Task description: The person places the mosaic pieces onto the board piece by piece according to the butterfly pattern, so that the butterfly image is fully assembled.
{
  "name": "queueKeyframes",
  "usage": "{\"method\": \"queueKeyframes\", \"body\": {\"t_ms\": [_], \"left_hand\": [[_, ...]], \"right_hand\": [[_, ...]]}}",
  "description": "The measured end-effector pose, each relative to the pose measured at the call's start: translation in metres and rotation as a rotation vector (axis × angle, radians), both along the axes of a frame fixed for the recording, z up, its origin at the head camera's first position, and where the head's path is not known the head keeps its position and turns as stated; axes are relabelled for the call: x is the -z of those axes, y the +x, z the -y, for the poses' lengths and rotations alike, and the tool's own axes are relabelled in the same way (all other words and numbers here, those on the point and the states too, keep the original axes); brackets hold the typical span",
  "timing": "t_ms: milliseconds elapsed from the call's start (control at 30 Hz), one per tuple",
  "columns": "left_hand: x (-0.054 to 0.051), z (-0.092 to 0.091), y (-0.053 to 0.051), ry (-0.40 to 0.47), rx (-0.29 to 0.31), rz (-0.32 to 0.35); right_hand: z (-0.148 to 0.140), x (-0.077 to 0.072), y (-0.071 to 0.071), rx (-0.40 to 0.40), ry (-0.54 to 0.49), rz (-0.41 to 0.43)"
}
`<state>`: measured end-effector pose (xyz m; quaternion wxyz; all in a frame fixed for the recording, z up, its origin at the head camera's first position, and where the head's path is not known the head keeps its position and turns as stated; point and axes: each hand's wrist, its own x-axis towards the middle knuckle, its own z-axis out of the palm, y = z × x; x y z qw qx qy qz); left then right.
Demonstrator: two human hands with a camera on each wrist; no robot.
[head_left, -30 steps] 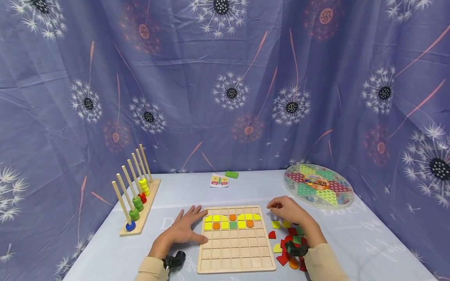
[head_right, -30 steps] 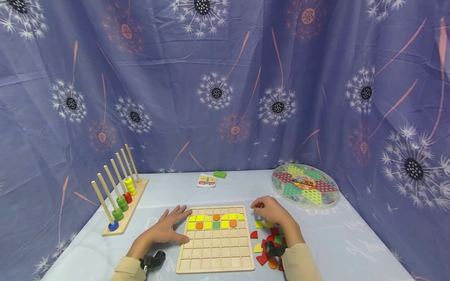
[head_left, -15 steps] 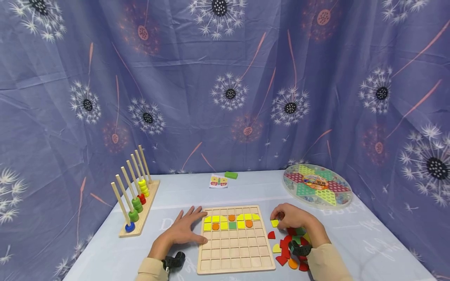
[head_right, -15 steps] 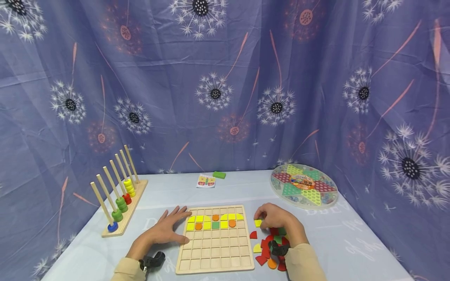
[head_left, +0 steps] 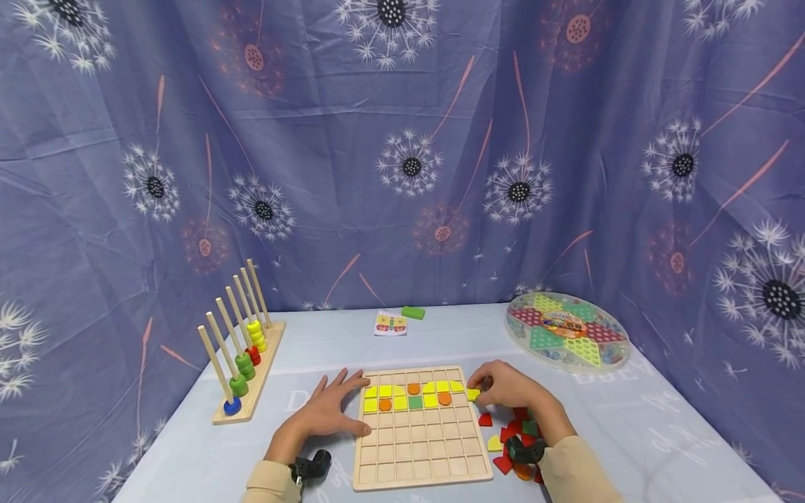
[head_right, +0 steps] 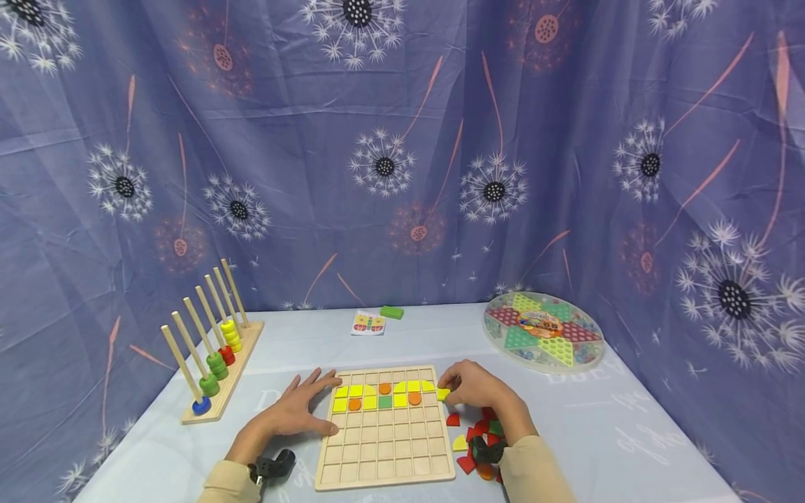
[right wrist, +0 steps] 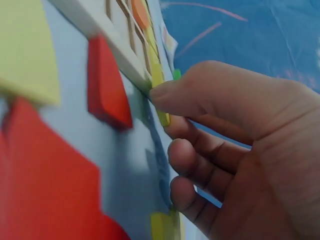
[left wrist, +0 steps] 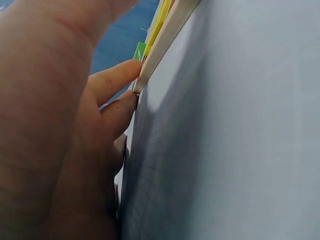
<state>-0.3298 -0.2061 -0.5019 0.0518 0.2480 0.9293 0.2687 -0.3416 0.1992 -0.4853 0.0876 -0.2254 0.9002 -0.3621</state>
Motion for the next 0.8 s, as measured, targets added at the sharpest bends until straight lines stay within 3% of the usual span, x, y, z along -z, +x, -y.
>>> {"method": "queueKeyframes", "body": {"t_ms": [333, 800], "left_hand": [[-0.001, 0.0, 0.001, 0.002, -0.003, -0.001], [0.0, 0.0, 0.0, 0.012, 0.007, -0.009]], "right_hand": [[0.021, -0.003, 0.001, -0.031, -0.008, -0.031], [0.021, -0.001, 0.001, -0.085, -0.038, -0.053]]}}
